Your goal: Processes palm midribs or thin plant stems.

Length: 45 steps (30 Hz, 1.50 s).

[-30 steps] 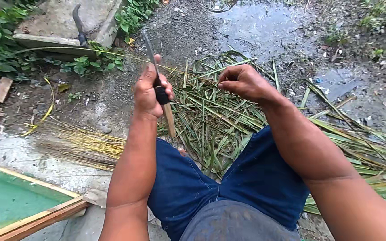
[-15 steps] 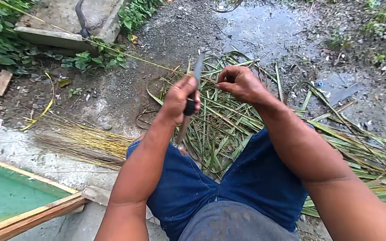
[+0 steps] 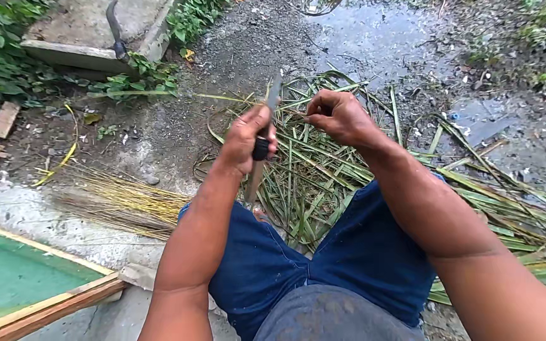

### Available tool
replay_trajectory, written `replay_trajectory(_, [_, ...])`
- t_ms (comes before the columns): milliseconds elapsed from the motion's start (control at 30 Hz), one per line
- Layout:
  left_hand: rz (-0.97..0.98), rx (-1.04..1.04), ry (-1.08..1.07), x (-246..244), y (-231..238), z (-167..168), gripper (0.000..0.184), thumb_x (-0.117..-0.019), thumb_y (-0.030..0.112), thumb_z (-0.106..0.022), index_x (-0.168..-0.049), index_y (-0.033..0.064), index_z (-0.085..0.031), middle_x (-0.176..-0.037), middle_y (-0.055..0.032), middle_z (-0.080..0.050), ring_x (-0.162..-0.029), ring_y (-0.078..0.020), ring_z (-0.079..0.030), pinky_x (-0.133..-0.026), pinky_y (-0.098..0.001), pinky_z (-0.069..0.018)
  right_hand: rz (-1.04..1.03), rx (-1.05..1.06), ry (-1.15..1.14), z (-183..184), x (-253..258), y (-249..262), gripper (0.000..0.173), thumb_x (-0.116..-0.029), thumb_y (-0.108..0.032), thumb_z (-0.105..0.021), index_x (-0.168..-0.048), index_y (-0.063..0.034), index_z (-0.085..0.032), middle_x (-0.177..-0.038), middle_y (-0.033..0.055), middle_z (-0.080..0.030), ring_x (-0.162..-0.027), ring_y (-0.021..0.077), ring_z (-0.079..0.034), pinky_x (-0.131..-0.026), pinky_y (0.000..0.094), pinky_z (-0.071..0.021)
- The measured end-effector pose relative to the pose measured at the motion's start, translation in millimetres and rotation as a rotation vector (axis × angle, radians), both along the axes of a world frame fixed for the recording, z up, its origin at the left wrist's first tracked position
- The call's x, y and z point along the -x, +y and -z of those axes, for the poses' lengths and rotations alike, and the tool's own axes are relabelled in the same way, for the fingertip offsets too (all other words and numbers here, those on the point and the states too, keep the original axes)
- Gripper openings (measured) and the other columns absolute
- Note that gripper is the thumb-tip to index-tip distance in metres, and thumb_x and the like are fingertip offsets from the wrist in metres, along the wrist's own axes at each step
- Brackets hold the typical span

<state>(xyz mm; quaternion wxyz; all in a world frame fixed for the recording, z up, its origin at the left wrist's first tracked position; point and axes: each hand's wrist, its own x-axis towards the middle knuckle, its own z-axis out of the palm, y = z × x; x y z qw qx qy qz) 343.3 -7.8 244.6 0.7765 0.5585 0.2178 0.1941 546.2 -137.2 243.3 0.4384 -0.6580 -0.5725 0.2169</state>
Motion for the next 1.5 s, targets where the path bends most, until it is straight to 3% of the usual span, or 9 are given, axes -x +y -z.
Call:
replay_trajectory(133, [-0.301,-0.022,-0.195,42,60,-13,0.041,-0.1134,0.036,-0.020,-0.132,0.0260,-0.055,-0.063,0.0108,-0.054,-0.050,-0.0038,-0.053,-0.048,-0.0212,-0.0502,0.024,0.031,-0.001,-3,-22,-12,0.004,-0.0937,-0.012,-0.070,-0.094,-0.0073,-0.069,-0.076,0.0002,-0.062,-0.064,0.0066,-0.054,-0.063,0.0288,-0.0476])
replay_trajectory(300, [-0.882,0.122,-0.411,75,102,-13,0.036,-0.1128,0.040,-0.029,-0.103,0.0190,-0.056,-0.065,0.0042,-0.055,-0.051,-0.0079,-0.055,-0.049,-0.0246,-0.0521,0.103,0.050,0.026,2,-47,-19,0.004,-0.0924,-0.010,-0.070,-0.095,-0.0065,-0.068,-0.077,0.0001,-0.061,-0.064,0.0058,-0.053,-0.062,0.0278,-0.0471])
replay_trajectory(367, [-0.952,0.093,-0.383,68,93,-13,0.038,-0.1129,0.042,-0.023,-0.107,0.0193,-0.053,-0.067,0.0047,-0.054,-0.052,-0.0076,-0.056,-0.049,-0.0246,-0.0525,0.128,0.062,0.026,4,-48,-16,0.006,-0.0925,-0.010,-0.070,-0.096,-0.0059,-0.068,-0.075,0.0009,-0.060,-0.063,0.0071,-0.052,-0.062,0.0292,-0.0464])
replay_trajectory(600, [-0.181,-0.206,-0.032,3,-8,3,0.034,-0.1103,0.020,-0.036,-0.143,0.0117,-0.045,-0.071,0.0020,-0.061,-0.056,-0.0101,-0.062,-0.050,-0.0258,-0.0571,0.029,0.102,0.047,3,-9,2,0.008,-0.0937,-0.013,-0.070,-0.097,-0.0064,-0.068,-0.075,0.0024,-0.060,-0.064,0.0115,-0.055,-0.063,0.0347,-0.0487])
replay_trajectory(667, [-0.103,-0.154,-0.031,-4,-12,7,0.032,-0.1101,0.018,-0.041,-0.138,0.0081,-0.051,-0.070,-0.0002,-0.064,-0.054,-0.0108,-0.064,-0.048,-0.0255,-0.0576,-0.031,0.105,0.052,3,0,1,0.008,-0.0951,-0.014,-0.069,-0.099,-0.0066,-0.068,-0.076,0.0022,-0.060,-0.065,0.0111,-0.055,-0.063,0.0340,-0.0488])
replay_trajectory(1000, [-0.212,-0.111,-0.203,7,14,-4,0.032,-0.1127,0.026,-0.030,-0.131,0.0175,-0.054,-0.060,0.0052,-0.056,-0.048,-0.0085,-0.057,-0.045,-0.0247,-0.0535,-0.172,0.146,0.083,0,-15,-15,0.019,-0.1046,-0.015,-0.055,-0.105,-0.0039,-0.071,-0.075,0.0009,-0.063,-0.057,0.0051,-0.053,-0.056,0.0248,-0.0483])
replay_trajectory(1200, [0.052,-0.086,-0.010,-14,-12,8,0.036,-0.1100,0.019,-0.037,-0.139,0.0042,-0.052,-0.064,0.0002,-0.058,-0.050,-0.0093,-0.060,-0.047,-0.0242,-0.0554,-0.184,0.070,0.130,-2,-6,-11,0.018,-0.1036,-0.012,-0.056,-0.105,-0.0026,-0.071,-0.076,-0.0001,-0.064,-0.058,0.0028,-0.053,-0.056,0.0219,-0.0484])
replay_trajectory(1367, [-0.225,-0.080,-0.228,15,35,-8,0.040,-0.1134,0.033,-0.021,-0.134,0.0223,-0.054,-0.061,0.0084,-0.054,-0.049,-0.0061,-0.055,-0.048,-0.0232,-0.0520,-0.146,0.094,0.078,0,-19,-17,0.015,-0.1018,-0.013,-0.059,-0.103,-0.0051,-0.072,-0.077,-0.0001,-0.064,-0.060,0.0039,-0.054,-0.058,0.0239,-0.0478])
replay_trajectory(1500, [-0.210,-0.038,-0.145,7,17,-3,0.037,-0.1128,0.032,-0.023,-0.136,0.0219,-0.051,-0.060,0.0080,-0.054,-0.047,-0.0057,-0.055,-0.045,-0.0227,-0.0520,-0.127,0.090,0.064,3,-11,-11,0.012,-0.0996,-0.012,-0.063,-0.101,-0.0052,-0.072,-0.079,0.0004,-0.065,-0.063,0.0039,-0.056,-0.061,0.0242,-0.0492])
